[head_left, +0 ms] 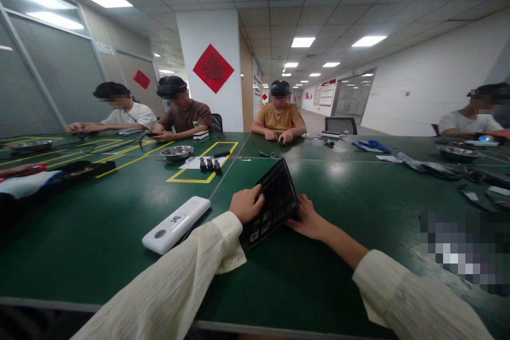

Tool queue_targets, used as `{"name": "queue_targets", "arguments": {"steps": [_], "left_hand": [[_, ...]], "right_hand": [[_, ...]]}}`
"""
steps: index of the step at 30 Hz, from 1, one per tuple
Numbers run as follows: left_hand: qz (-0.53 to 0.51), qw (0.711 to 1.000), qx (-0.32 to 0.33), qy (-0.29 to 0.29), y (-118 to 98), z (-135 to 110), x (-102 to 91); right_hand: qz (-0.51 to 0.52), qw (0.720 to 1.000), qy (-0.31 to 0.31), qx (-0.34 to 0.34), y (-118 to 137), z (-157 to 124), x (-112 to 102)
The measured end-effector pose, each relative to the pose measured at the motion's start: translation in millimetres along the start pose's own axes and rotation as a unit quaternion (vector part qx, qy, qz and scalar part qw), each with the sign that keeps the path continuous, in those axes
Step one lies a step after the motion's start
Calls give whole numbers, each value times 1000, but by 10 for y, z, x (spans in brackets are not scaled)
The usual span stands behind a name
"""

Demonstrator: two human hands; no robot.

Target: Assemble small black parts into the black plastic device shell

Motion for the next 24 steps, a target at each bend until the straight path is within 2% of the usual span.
{"name": "queue_targets", "arguments": {"steps": [17,24], "left_hand": [[1,1000,-9,16,9,25,6],[-7,999,-48,17,1,22,9]], "right_hand": [[-3,1000,6,-6,-29,5,-2],[-3,1000,11,1,-31,13,-1]]}}
Point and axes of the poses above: each hand's wrist, its own z-axis towards the middle knuckle, its own x-axis out of the palm, y = z × x, the point moved 2 cm from there along z, towards the middle knuckle, and after that the axes turned 3 degrees about y, right-handed, at the moved point
